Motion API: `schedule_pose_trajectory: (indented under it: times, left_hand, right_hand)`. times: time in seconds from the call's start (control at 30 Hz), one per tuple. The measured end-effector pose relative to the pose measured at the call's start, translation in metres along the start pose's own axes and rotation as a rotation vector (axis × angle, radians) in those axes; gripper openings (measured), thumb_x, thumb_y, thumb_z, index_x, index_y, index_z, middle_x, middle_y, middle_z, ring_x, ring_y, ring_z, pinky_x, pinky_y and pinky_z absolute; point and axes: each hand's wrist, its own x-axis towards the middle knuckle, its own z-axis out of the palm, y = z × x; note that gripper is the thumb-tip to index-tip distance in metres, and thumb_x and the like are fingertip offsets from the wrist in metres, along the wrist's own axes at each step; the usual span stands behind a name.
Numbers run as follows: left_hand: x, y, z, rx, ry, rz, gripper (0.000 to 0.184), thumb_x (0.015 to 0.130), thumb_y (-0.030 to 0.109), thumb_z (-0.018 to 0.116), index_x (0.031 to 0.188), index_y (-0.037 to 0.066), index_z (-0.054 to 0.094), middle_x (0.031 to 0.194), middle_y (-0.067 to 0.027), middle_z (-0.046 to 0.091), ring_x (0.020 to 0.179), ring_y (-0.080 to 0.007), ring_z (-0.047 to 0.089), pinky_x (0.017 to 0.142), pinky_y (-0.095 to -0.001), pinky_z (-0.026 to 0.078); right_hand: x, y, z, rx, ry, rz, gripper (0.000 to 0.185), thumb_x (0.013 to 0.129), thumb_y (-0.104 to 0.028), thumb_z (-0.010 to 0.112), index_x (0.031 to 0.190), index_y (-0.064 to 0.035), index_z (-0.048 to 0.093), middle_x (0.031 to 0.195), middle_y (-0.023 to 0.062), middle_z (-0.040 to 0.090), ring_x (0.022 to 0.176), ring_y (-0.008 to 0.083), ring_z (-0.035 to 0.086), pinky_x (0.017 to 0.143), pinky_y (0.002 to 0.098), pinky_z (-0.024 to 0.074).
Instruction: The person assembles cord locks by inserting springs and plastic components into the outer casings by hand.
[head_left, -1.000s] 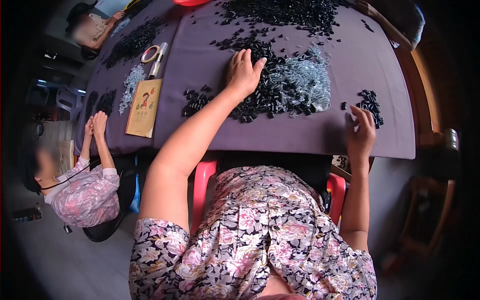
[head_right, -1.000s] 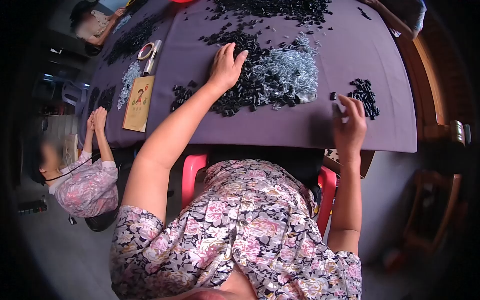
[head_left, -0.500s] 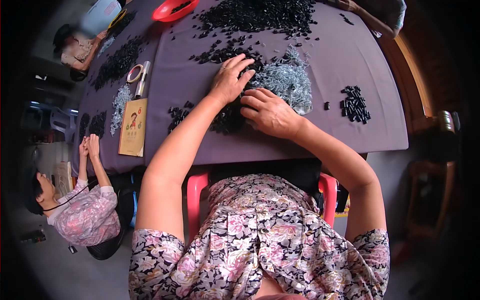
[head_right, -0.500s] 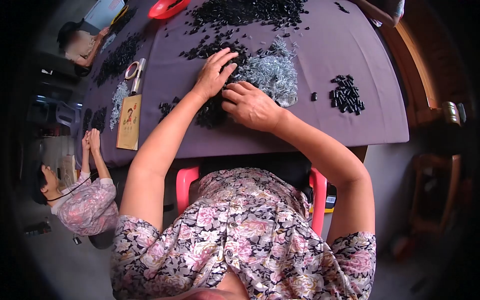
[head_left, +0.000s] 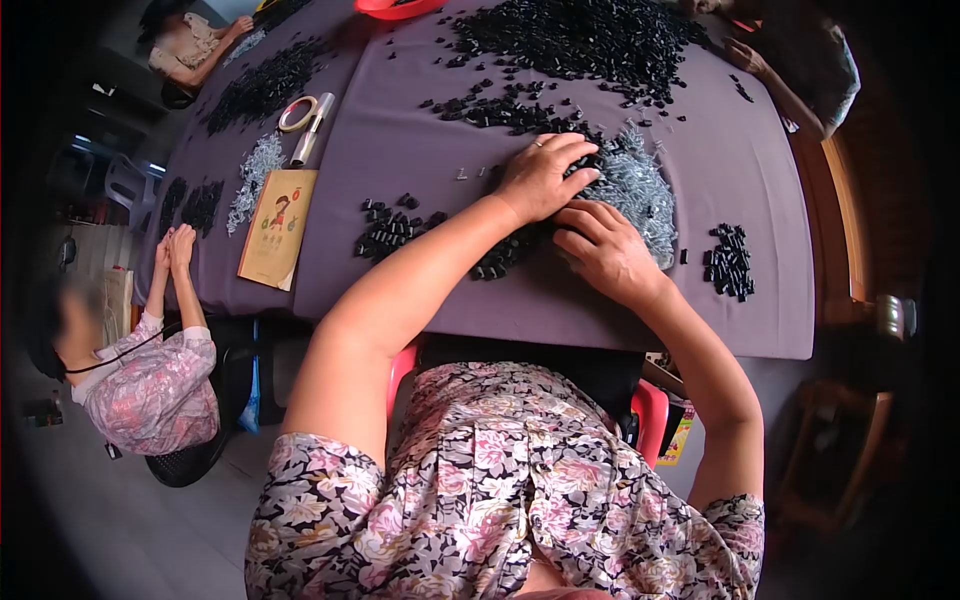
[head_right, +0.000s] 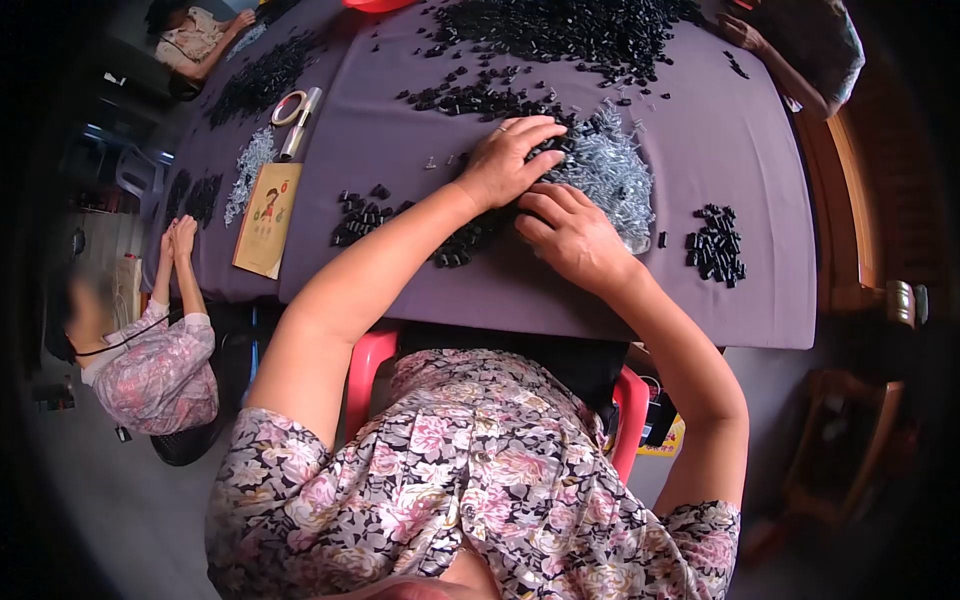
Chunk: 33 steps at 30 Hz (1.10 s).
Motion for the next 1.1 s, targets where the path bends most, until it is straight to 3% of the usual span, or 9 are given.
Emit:
schedule_pose_trajectory:
  times: [0.27, 0.37, 0.4, 0.47, 0.57, 0.67, 0.83, 0.97, 1.1]
  left_hand:
    - [0.007, 0.015, 0.012, -0.023, -0.041, -0.037, 0.047, 0.095, 0.043, 0.064, 0.129, 0.01, 0.064, 0.141, -0.0176, 0.055, 0.13, -0.0355, 0.053, 0.109, -0.044, 0.043]
    - [0.011, 0.007, -0.002, -0.182, 0.057, 0.007, 0.044, 0.097, 0.041, 0.065, 0.128, 0.009, 0.065, 0.142, -0.021, 0.054, 0.132, -0.0371, 0.051, 0.11, -0.0438, 0.043]
    - [0.014, 0.005, -0.022, -0.102, 0.07, 0.013, 0.042, 0.097, 0.037, 0.066, 0.128, 0.008, 0.065, 0.141, -0.0233, 0.054, 0.134, -0.0381, 0.051, 0.11, -0.0428, 0.043]
    - [0.021, -0.024, -0.05, -0.056, 0.213, 0.086, 0.035, 0.097, 0.029, 0.067, 0.12, 0.003, 0.067, 0.131, -0.0212, 0.061, 0.122, -0.0374, 0.058, 0.105, -0.0424, 0.045]
    - [0.013, -0.089, -0.072, 0.235, 0.518, -0.126, 0.035, 0.098, 0.029, 0.064, 0.118, 0.001, 0.066, 0.129, -0.0235, 0.06, 0.122, -0.0391, 0.056, 0.106, -0.0426, 0.044]
    - [-0.013, -0.116, -0.073, 0.21, 0.503, -0.276, 0.045, 0.1, 0.037, 0.059, 0.126, -0.001, 0.059, 0.132, -0.0265, 0.056, 0.126, -0.0418, 0.052, 0.108, -0.0469, 0.041]
    - [-0.018, -0.081, -0.048, 0.012, 0.458, -0.244, 0.044, 0.1, 0.036, 0.061, 0.125, 0.0, 0.058, 0.133, -0.0267, 0.056, 0.126, -0.0425, 0.051, 0.108, -0.0474, 0.041]
    - [-0.004, -0.062, -0.014, 0.039, 0.48, -0.144, 0.045, 0.098, 0.034, 0.063, 0.126, -0.001, 0.056, 0.13, -0.0267, 0.055, 0.121, -0.0429, 0.053, 0.105, -0.0483, 0.042]
    - [0.012, -0.036, 0.02, -0.058, 0.475, -0.085, 0.043, 0.097, 0.032, 0.064, 0.122, -0.001, 0.056, 0.126, -0.0263, 0.054, 0.121, -0.043, 0.05, 0.108, -0.0497, 0.039]
  right_hand:
    - [-0.013, 0.007, -0.012, -0.025, -0.037, 0.089, 0.038, 0.067, -0.008, 0.076, 0.103, -0.0071, 0.065, 0.121, 0.0102, 0.06, 0.119, 0.0315, 0.057, 0.102, 0.0457, 0.047]
    - [-0.002, -0.006, -0.019, -0.022, -0.032, 0.134, 0.035, 0.067, -0.012, 0.077, 0.1, -0.0067, 0.066, 0.124, 0.0114, 0.059, 0.122, 0.0336, 0.055, 0.104, 0.049, 0.0454]
    - [0.006, -0.015, -0.022, -0.02, -0.022, 0.132, 0.034, 0.068, -0.013, 0.077, 0.099, -0.0066, 0.066, 0.125, 0.0114, 0.059, 0.122, 0.0338, 0.055, 0.104, 0.0496, 0.0453]
    - [0.019, -0.032, -0.01, 0.007, 0.041, 0.11, 0.032, 0.068, -0.015, 0.077, 0.097, -0.0063, 0.066, 0.125, 0.0119, 0.059, 0.123, 0.0348, 0.055, 0.104, 0.0518, 0.0455]
    - [0.045, -0.063, 0.015, 0.114, 0.042, -0.086, 0.027, 0.072, -0.019, 0.069, 0.097, -0.0069, 0.067, 0.123, 0.0144, 0.061, 0.122, 0.0358, 0.056, 0.108, 0.0528, 0.0442]
    - [0.072, -0.082, 0.045, 0.134, -0.027, -0.245, 0.027, 0.081, -0.021, 0.062, 0.1, -0.0031, 0.067, 0.127, 0.0177, 0.061, 0.126, 0.0347, 0.055, 0.112, 0.0539, 0.0397]
    - [0.073, -0.069, 0.064, 0.185, -0.101, -0.195, 0.034, 0.081, -0.023, 0.064, 0.108, -0.0025, 0.066, 0.128, 0.0177, 0.061, 0.126, 0.0353, 0.054, 0.111, 0.0497, 0.0407]
    - [0.052, -0.051, 0.039, 0.141, -0.124, -0.118, 0.037, 0.076, -0.019, 0.07, 0.109, -0.0013, 0.066, 0.126, 0.0167, 0.062, 0.124, 0.0334, 0.056, 0.109, 0.0446, 0.0443]
    - [0.031, -0.038, 0.021, 0.088, -0.085, -0.031, 0.029, 0.078, -0.017, 0.071, 0.102, -0.0013, 0.066, 0.118, 0.0156, 0.064, 0.118, 0.033, 0.059, 0.105, 0.0436, 0.0474]
